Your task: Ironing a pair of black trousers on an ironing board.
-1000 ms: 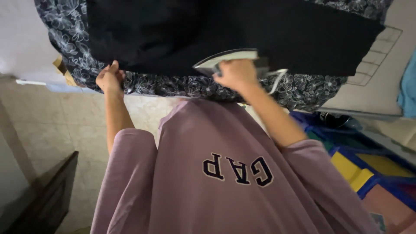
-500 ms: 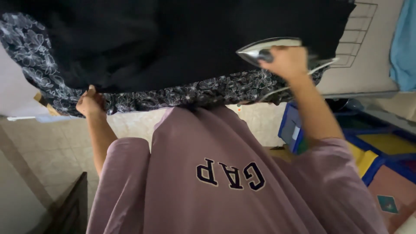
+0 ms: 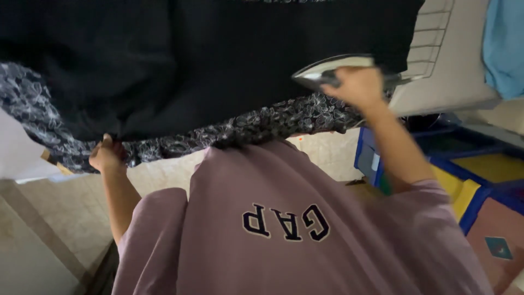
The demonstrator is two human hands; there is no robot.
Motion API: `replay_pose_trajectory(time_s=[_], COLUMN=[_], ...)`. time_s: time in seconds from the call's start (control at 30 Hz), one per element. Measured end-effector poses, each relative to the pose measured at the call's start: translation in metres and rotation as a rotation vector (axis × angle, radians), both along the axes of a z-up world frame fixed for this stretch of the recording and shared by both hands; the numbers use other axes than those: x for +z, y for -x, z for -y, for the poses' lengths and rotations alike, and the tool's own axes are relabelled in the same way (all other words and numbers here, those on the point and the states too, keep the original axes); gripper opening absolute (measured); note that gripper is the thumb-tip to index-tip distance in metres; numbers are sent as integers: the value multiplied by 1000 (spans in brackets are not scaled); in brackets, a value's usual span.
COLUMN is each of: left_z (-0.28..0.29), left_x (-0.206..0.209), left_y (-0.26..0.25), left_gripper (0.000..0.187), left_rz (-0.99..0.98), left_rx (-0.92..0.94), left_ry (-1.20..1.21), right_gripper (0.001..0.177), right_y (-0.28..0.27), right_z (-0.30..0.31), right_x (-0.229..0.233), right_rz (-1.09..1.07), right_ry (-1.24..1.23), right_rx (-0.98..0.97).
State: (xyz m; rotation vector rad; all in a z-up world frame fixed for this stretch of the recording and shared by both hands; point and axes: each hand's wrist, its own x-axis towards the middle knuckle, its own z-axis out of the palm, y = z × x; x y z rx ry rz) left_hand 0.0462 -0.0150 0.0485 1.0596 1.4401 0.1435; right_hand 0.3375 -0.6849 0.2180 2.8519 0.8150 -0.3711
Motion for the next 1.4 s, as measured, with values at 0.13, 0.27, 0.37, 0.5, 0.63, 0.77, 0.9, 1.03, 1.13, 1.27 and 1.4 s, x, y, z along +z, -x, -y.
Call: replay_pose_trajectory(time_s=[0.13, 0.27, 0.37, 0.5, 0.63, 0.77, 0.9, 1.03, 1.13, 1.27, 1.4], left_z=[-3, -11, -11, -9, -22, 54, 73, 66, 57, 39, 24], left_x=[-1, -22, -6, 36, 33, 112, 91, 67, 83, 93, 127], left_y=[7, 14, 4, -30, -78, -234, -328, -353, -348, -308, -235], left_gripper=[23, 17, 11, 24, 68, 56, 63, 57, 55, 29, 24], left_rz=[-7, 53, -60, -222, -51, 126, 283, 215, 212, 408, 535], left_rx=[-2, -15, 14, 8, -370, -948, -1536, -1678, -1692, -1635, -1519], left_ry=[25, 9, -16, -248, -1239, -1135, -1543, -1654, -1687, -1775, -1668], right_gripper=[54, 56, 54, 61, 58, 55, 53, 48, 52, 46, 46], right_y=[-9, -81, -125, -127, -87, -88, -92, -87, -86, -83, -80], right_z=[-49, -40, -27, -16, -3, 59, 89, 75, 79, 77, 78], right_x=[-30, -37, -46, -48, -34, -28, -29, -15, -19, -19, -20], right_rz=[100, 290, 258, 266, 220, 327, 431, 339, 371, 420, 393], right_ry=[-204, -180, -136, -118, -124, -93, -182, -245, -188, -161, -230], right_rx=[33, -39, -238, -319, -534, -928, -757, -818, -727, -687, -691])
